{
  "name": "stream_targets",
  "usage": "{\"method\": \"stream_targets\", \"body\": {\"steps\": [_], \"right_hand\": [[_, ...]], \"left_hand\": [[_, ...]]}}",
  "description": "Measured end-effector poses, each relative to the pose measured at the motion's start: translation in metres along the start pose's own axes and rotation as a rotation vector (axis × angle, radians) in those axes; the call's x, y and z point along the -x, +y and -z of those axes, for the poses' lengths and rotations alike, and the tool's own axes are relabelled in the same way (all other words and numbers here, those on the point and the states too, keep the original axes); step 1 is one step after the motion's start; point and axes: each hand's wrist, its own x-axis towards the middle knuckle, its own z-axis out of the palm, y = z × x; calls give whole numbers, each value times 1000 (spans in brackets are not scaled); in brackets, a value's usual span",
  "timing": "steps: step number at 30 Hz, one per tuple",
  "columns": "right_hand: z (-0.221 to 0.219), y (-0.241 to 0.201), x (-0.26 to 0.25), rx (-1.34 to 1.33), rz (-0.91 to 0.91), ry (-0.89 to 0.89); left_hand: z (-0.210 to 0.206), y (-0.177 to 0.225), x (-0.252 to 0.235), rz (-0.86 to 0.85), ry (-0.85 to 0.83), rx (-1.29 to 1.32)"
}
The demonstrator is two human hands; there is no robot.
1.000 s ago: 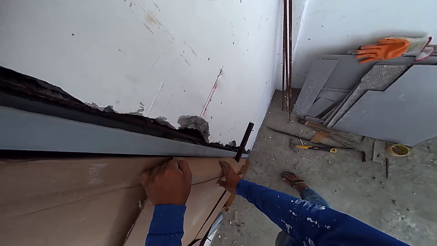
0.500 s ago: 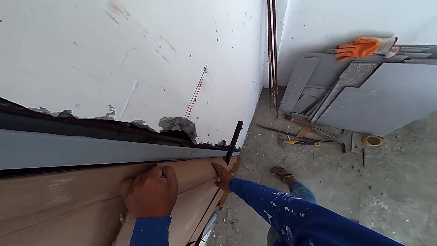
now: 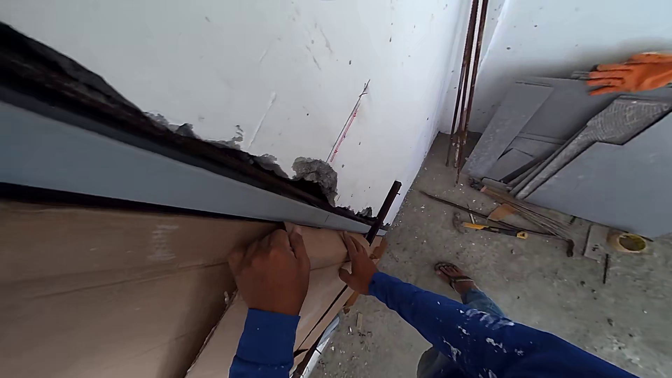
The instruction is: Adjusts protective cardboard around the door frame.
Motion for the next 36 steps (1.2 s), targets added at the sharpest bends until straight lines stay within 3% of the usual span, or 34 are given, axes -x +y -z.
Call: {"method": "stream_targets", "body": {"steps": [5, 11, 14, 18, 25, 27, 31, 36], "right_hand": [[8, -28, 7, -8, 239, 88], [18, -45, 7, -29, 233, 81], [9, -52, 8, -51, 182, 151], [-4, -52, 8, -41, 167, 213], [2, -54, 9, -74, 151, 164], [-1, -55, 11, -106, 135, 187], [-8, -64, 9, -129, 161, 255], [-2, -75, 12, -117, 202, 215]], "left_hand": [[-3, 2, 1, 55, 21, 16], [6, 4, -5, 132, -65, -6], [2, 4, -8, 172, -49, -51], [10, 5, -14, 230, -148, -77], [18, 12, -29, 336, -285, -49], [23, 9, -28, 309, -304, -26], [42, -7, -2, 118, -136, 73], [45, -37, 22, -81, -193, 37]]}}
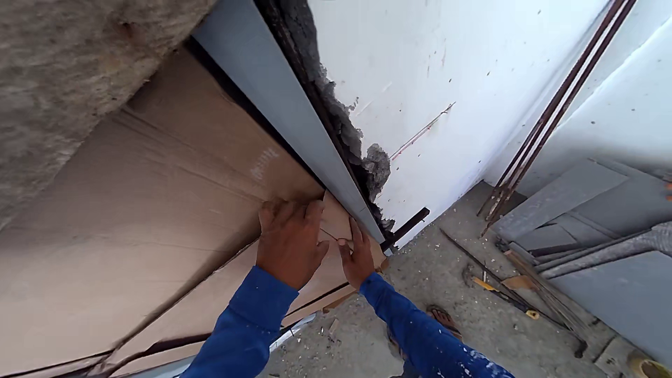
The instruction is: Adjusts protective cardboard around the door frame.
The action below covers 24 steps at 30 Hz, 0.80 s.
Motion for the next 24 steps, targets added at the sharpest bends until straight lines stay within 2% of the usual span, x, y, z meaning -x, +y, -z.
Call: {"method": "stream_targets", "body": {"steps": [6, 9, 16, 19, 24], "right_hand": [[13, -15, -5, -43, 44, -4], [20, -15, -8, -48, 49, -71], [39, -26, -22, -6, -25, -219], [41, -34, -23, 40, -45, -258], [32, -34, -18, 74, -57, -185]], "left_hand": [[-9, 13, -15, -59, 62, 55], [-17, 10, -23, -93, 105, 28], [-7, 3, -24, -115, -28, 38], [-12, 1, -21, -160, 52, -25], [-24, -10, -22, -231, 171, -173]]}}
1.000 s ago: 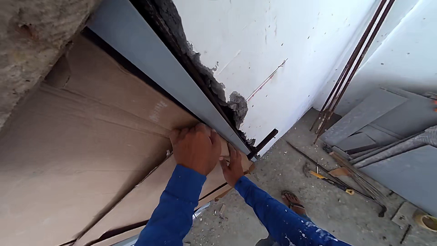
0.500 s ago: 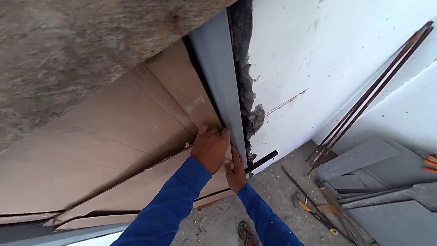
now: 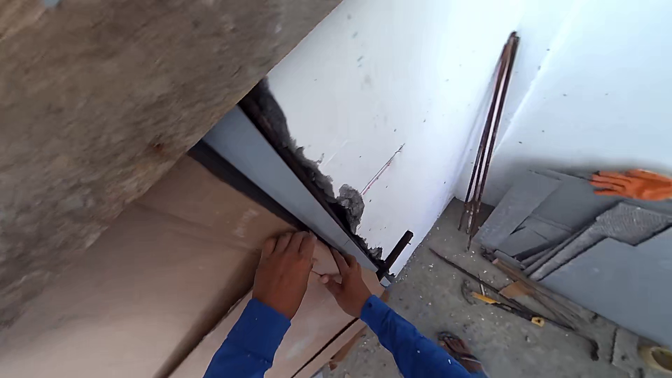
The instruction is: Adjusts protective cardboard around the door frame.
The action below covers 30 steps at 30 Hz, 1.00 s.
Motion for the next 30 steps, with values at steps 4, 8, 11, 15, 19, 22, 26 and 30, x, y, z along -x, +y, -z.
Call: {"method": "stream_targets", "body": {"steps": [4, 8, 11, 15, 19, 22, 26, 30], "right_hand": [[-2, -3, -2, -6, -29, -10], [-10, 0, 4, -21, -18, 67], [-20, 5, 10, -30, 44, 186], [-28, 11, 10, -54, 151, 288], [-35, 19, 7, -55, 256, 354], [-44, 17, 8, -101, 202, 546], [-44, 11, 1, -163, 94, 623], [-38, 36, 8, -204, 97, 507]], "left_hand": [[2, -2, 1, 17, -115, -100], [6, -5, 3, 40, -133, -152], [7, -6, 1, 36, -80, -163], [4, -9, -1, 16, -56, -172], [0, -11, 1, 23, -31, -154], [-6, -6, 1, 73, 58, -132], [-11, 2, -4, 133, 97, -132], [-12, 5, -4, 121, 104, -102]]}}
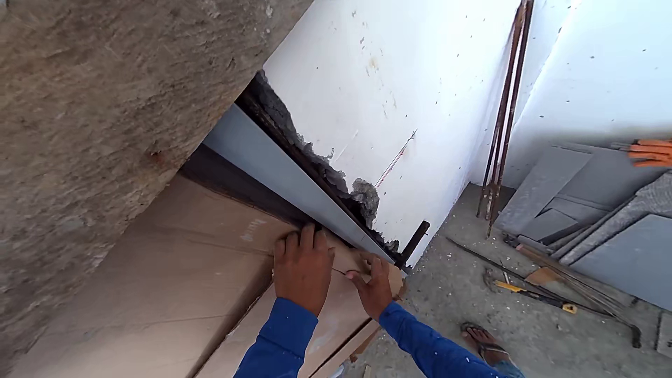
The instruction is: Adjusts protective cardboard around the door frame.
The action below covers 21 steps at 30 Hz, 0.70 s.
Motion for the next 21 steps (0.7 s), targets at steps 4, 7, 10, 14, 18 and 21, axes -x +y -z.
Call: {"method": "stream_targets", "body": {"steps": [4, 7, 10, 14, 18, 21], "right_hand": [[17, 36, 5, 165, -64, -256], [19, 36, -2, 229, -99, -412], [19, 26, -12, 282, -91, -479], [5, 31, -13, 215, -75, -380], [-3, 33, -9, 152, -130, -128], [-1, 31, -17, 118, -275, -124]], "left_hand": [[0, 0, 1, -21, -23, 9], [7, -1, -1, -40, -140, 13], [9, -1, -2, -38, -214, -6], [-1, -1, -1, -17, -87, -40], [-10, 4, -2, 39, 25, -21], [-13, 8, 0, 35, 70, 18]]}}
